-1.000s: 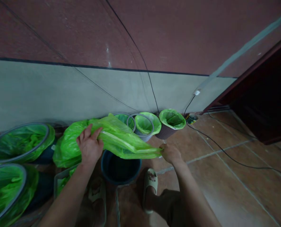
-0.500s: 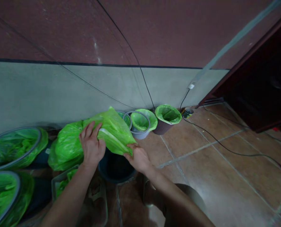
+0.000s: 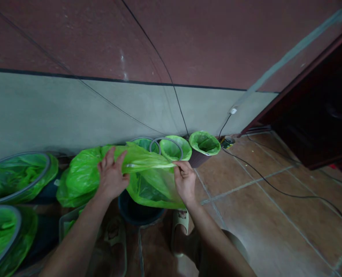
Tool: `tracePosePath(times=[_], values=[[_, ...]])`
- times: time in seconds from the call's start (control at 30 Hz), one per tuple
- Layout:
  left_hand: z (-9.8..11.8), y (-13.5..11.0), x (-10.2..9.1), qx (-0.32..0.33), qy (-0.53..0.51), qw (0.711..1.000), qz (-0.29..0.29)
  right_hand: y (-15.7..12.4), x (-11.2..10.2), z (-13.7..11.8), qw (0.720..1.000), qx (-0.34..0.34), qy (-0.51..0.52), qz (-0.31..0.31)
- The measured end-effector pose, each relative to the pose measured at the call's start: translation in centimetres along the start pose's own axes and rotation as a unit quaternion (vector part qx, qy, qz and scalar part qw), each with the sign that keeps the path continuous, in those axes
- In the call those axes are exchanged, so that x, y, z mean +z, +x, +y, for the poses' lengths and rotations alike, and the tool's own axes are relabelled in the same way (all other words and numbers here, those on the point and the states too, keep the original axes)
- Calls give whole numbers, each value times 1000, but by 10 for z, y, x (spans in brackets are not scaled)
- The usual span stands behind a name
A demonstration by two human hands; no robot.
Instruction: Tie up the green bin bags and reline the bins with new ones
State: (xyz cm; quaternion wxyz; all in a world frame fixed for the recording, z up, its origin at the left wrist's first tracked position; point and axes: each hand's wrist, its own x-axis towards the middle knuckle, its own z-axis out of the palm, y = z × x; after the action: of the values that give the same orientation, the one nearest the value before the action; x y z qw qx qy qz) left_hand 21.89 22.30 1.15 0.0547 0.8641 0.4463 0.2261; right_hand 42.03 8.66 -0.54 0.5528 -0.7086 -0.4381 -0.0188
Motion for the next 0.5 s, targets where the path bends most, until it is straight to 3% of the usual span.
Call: tracePosePath(times=[0.1,0.17,0.3,0.5], values=[[20,-8,5,143,-85,986,-18,-3,1,-7,999,-40,-4,-11],[34,-12,13,177,-114,978,-9,-7,2,-13,997,-69,-9,-24],[44,-12,26,186,-118,975,25,-13,3,-21,992,-116,-31,-25],[28,-3,31,156,-77,978,116,-12,1,-20,987,-153,-40,-5]])
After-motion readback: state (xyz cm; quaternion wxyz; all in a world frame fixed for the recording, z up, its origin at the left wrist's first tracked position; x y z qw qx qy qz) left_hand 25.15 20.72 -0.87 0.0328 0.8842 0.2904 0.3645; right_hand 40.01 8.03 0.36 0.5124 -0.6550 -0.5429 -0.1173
